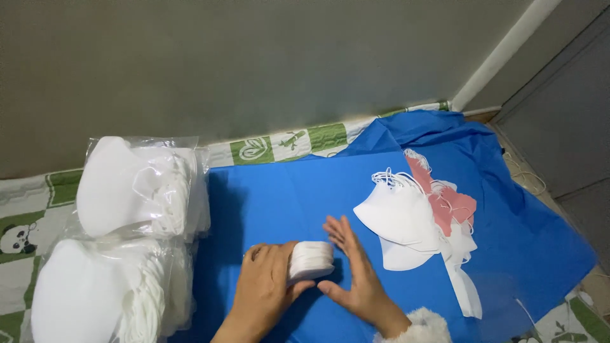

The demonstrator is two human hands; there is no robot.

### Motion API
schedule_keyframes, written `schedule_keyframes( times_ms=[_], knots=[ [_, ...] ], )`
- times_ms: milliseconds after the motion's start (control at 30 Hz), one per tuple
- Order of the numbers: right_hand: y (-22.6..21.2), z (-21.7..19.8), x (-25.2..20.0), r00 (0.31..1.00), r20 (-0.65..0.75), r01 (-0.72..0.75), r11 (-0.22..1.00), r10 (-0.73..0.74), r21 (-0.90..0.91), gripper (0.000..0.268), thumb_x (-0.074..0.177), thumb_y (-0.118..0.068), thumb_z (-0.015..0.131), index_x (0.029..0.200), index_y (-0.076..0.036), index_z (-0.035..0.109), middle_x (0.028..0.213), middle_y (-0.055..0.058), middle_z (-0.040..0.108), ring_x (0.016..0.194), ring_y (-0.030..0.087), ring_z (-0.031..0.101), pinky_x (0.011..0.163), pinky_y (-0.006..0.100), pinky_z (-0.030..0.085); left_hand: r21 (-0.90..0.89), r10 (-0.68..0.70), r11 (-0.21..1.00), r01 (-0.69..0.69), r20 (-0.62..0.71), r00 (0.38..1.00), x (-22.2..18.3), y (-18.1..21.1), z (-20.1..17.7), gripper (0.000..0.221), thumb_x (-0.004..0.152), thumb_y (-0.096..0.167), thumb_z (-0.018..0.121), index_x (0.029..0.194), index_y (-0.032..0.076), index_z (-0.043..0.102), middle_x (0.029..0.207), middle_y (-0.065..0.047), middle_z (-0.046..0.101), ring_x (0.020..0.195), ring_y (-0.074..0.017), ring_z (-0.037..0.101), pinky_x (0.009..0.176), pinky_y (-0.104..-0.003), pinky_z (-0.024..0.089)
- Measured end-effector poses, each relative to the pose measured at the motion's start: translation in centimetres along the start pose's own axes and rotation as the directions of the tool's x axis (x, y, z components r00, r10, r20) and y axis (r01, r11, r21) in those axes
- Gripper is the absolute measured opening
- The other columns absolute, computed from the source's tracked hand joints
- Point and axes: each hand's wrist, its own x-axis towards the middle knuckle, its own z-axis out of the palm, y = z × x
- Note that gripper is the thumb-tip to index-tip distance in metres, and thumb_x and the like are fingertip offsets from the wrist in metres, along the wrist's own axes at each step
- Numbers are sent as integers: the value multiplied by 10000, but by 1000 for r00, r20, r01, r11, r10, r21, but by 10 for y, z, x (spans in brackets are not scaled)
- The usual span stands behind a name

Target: Picking up individual white face masks from a pile and stacking them neatly on a blue surface.

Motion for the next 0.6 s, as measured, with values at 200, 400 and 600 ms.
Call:
schedule_keyframes(
  times_ms=[200, 400, 600],
  knots=[
    [-8, 10, -23, 987, 97, -109, 977, 128, -183, 1045, 862, -582, 622, 1566, -8, 107, 1650, 265, 200, 1522, 421, 233, 1182, 556, 212, 58, -43, 997, 40, 47, 998, -7, 4, 13, 743, 583, 245, 924, 1217, 41, 595, 1073, -80, 669, 969, -231, 659, 957, -452, 436],
    [7, 18, -22, 998, -50, 12, 974, -24, -226, 1011, 879, -452, 652, 1567, 3, 66, 1665, 290, 104, 1539, 450, 179, 1204, 599, 197, 40, -97, 995, 95, 32, 995, -9, 3, 15, 745, 689, 427, 895, 1239, 47, 566, 1119, -92, 650, 987, -251, 636, 946, -472, 422],
    [5, 19, -21, 999, -50, -4, 967, -9, -255, 992, 888, -373, 654, 1563, 34, 52, 1668, 290, 85, 1549, 433, 136, 1230, 576, 103, 1, -120, 993, 120, 63, 991, -6, 8, 10, 789, 567, 176, 889, 1267, 42, 551, 1150, -90, 653, 1021, -255, 644, 921, -425, 431]
  ],
)
